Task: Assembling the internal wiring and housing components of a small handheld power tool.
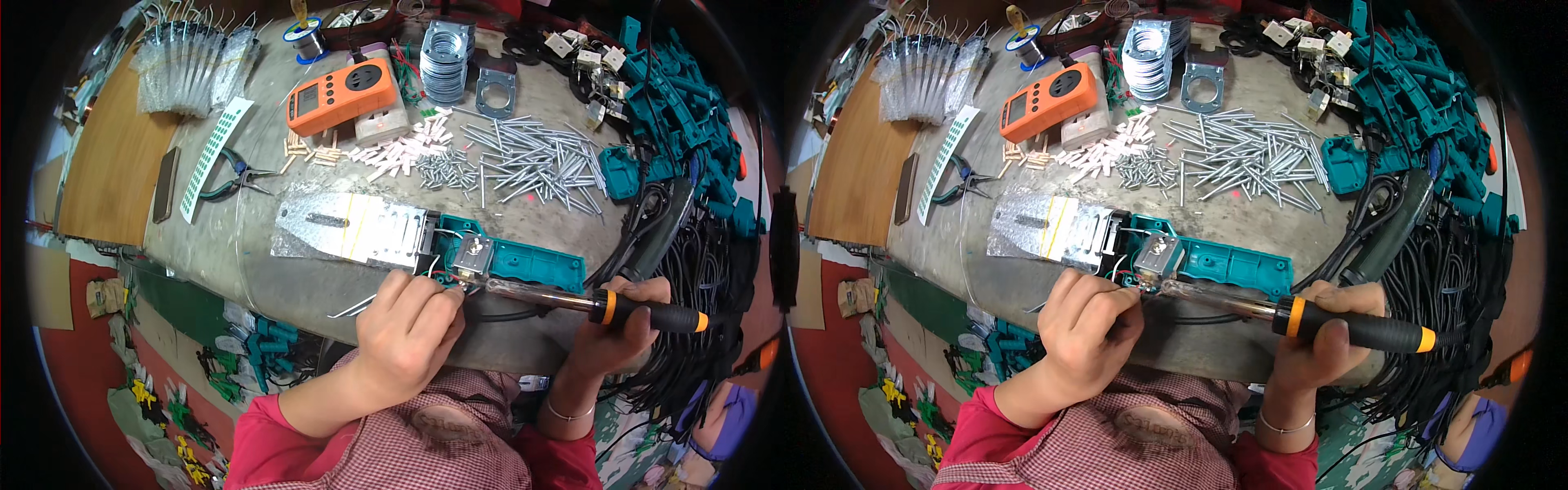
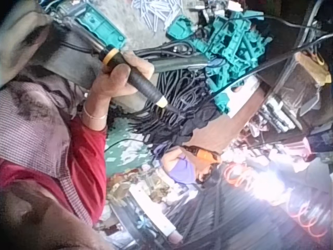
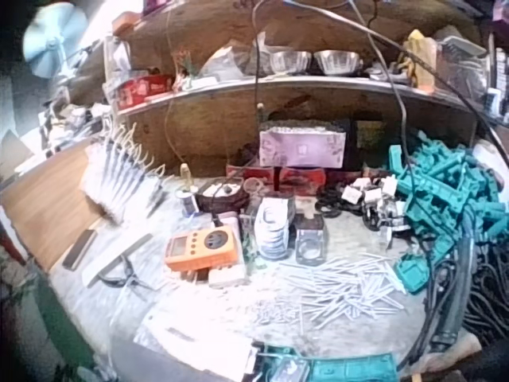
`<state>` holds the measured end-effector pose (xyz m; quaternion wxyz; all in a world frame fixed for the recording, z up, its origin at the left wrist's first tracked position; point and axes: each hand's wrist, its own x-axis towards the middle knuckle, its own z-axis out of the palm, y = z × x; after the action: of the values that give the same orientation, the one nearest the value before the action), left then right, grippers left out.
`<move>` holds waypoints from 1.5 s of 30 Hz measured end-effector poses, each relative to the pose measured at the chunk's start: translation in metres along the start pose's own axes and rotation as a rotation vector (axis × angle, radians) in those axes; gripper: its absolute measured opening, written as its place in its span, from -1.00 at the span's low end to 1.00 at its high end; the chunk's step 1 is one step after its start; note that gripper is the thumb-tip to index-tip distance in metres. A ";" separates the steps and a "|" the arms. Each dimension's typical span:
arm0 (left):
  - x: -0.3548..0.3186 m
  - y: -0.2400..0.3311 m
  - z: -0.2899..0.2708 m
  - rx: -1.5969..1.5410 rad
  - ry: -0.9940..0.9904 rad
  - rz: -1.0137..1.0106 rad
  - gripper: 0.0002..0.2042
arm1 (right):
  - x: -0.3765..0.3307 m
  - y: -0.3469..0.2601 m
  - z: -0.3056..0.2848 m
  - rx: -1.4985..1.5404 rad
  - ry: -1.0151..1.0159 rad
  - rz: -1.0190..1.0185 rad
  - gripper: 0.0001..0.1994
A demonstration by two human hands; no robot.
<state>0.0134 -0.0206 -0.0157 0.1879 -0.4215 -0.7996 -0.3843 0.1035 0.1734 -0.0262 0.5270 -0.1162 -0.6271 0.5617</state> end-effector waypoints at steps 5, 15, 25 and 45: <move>0.002 0.001 0.001 0.009 -0.017 0.005 -0.67 | 0.001 -0.001 -0.002 -0.007 -0.042 0.024 -0.49; 0.003 0.000 -0.002 -0.007 -0.044 -0.006 -0.68 | 0.008 -0.009 0.000 -0.018 0.005 0.079 -0.52; 0.005 0.000 -0.005 0.012 -0.110 -0.030 -0.71 | 0.091 -0.058 0.054 -0.309 0.002 0.108 -0.71; 0.007 -0.005 -0.009 -0.070 -0.158 -0.017 -0.72 | 0.129 0.024 0.146 -0.597 -0.751 -0.339 -0.67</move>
<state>0.0052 -0.0250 -0.0076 0.1062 -0.4500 -0.8016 -0.3791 -0.0763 0.1919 0.0497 0.2925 0.0517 -0.9166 0.2677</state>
